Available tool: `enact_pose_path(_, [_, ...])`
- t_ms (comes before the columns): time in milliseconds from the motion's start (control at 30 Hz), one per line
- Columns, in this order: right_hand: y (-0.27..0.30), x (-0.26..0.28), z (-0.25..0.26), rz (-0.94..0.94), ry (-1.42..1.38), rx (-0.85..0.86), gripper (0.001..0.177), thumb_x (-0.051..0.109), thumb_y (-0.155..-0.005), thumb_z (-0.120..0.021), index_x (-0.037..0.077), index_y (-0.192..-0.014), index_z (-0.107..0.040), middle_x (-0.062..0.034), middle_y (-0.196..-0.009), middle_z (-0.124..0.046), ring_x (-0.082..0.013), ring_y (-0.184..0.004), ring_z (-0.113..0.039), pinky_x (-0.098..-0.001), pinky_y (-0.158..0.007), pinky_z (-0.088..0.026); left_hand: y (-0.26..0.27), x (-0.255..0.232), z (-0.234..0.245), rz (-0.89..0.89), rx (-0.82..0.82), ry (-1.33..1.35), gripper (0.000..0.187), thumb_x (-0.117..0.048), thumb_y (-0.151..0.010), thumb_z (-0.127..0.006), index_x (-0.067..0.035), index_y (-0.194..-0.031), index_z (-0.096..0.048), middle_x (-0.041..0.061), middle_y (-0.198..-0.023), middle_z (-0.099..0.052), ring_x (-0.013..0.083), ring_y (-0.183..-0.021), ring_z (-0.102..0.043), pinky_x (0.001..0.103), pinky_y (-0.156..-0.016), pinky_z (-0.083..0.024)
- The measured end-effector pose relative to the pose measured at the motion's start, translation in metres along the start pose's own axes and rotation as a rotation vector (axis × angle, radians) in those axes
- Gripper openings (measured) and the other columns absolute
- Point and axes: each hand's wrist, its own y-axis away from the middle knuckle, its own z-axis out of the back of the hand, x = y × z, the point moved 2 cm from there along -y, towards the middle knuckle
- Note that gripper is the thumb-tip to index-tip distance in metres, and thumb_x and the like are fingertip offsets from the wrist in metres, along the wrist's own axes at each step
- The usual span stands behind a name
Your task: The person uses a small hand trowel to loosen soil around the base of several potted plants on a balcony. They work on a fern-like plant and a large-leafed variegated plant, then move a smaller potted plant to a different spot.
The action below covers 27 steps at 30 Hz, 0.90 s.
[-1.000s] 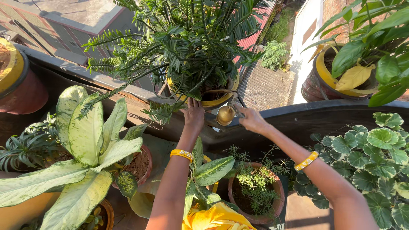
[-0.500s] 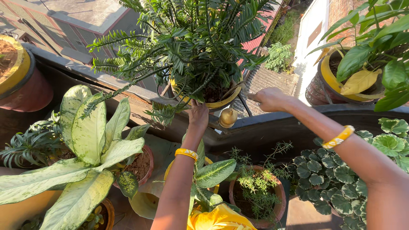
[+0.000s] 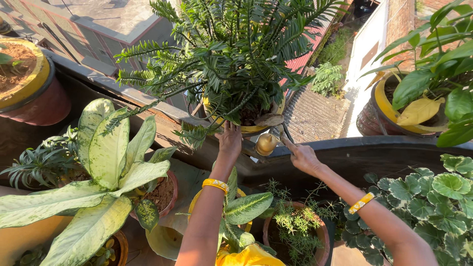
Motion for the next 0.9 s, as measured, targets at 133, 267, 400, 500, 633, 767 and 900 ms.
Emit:
enact_pose_path(133, [-0.016,-0.001,0.031,-0.227,-0.007,0.391,0.086,0.003,-0.084,-0.053,0.024,-0.163,-0.027,-0.014,-0.066,-0.066,-0.0312,-0.058,-0.064,-0.0443,-0.058,-0.055,-0.003,0.0,0.002,0.006,0.003,0.021,0.067,-0.009,-0.097,-0.057,-0.008,-0.159,-0.032,0.013,-0.169,-0.019,0.0343,-0.155,-0.018,0.077,-0.102,-0.038])
enact_pose_path(267, [-0.047,-0.007,0.098,-0.093,0.23,0.473,0.081,0.007,-0.083,-0.057,0.032,-0.158,-0.038,-0.0138,-0.07,-0.066,-0.0295,-0.062,-0.063,-0.0448,-0.063,-0.052,-0.015,0.0,-0.013,0.029,0.092,0.029,0.067,-0.013,-0.095,-0.06,-0.005,-0.157,-0.034,0.016,-0.166,-0.023,0.0361,-0.153,-0.022,0.071,-0.107,-0.037])
enact_pose_path(400, [-0.078,-0.003,0.12,-0.039,0.415,0.58,0.085,0.004,-0.077,-0.06,0.026,-0.156,-0.041,-0.01,-0.069,-0.068,-0.0267,-0.065,-0.065,-0.045,-0.061,-0.052,-0.033,0.007,-0.039,-0.099,-0.041,-0.108,0.041,-0.01,-0.1,-0.058,-0.005,-0.141,-0.059,0.021,-0.16,-0.044,0.0381,-0.151,-0.038,0.046,-0.128,-0.034])
enact_pose_path(500, [-0.092,0.006,0.099,-0.052,0.428,0.661,0.083,0.002,-0.079,-0.058,0.021,-0.157,-0.037,-0.0103,-0.069,-0.069,-0.0284,-0.065,-0.07,-0.0455,-0.06,-0.054,-0.021,0.006,-0.031,-0.094,-0.064,0.019,0.043,-0.008,-0.101,-0.056,-0.005,-0.144,-0.059,0.02,-0.152,-0.054,0.0391,-0.148,-0.043,0.046,-0.124,-0.039])
enact_pose_path(633, [-0.075,-0.003,0.065,-0.006,0.301,0.495,0.085,0.006,-0.077,-0.06,0.015,-0.159,-0.037,-0.0149,-0.069,-0.067,-0.0322,-0.064,-0.067,-0.0465,-0.061,-0.053,0.004,-0.005,0.009,-0.041,-0.018,-0.015,0.053,-0.014,-0.094,-0.06,-0.008,-0.146,-0.05,0.018,-0.159,-0.035,0.0411,-0.148,-0.031,0.067,-0.106,-0.04])
enact_pose_path(767, [-0.031,-0.027,0.039,-0.046,0.147,0.293,0.081,0.007,-0.08,-0.058,0.017,-0.158,-0.038,-0.0165,-0.067,-0.065,-0.0356,-0.062,-0.065,-0.05,-0.063,-0.052,0.008,-0.008,0.009,-0.049,-0.094,-0.05,0.056,-0.015,-0.094,-0.061,-0.006,-0.148,-0.049,0.021,-0.164,-0.03,0.0409,-0.151,-0.028,0.075,-0.097,-0.044])
enact_pose_path(900, [-0.029,-0.023,0.036,-0.124,0.143,0.274,0.087,0.007,-0.079,-0.058,0.017,-0.16,-0.03,-0.0156,-0.065,-0.065,-0.0355,-0.061,-0.066,-0.0505,-0.063,-0.052,0.0,-0.005,-0.001,-0.027,-0.076,-0.051,0.066,-0.016,-0.094,-0.061,-0.005,-0.155,-0.039,0.02,-0.164,-0.028,0.0396,-0.15,-0.026,0.073,-0.097,-0.045])
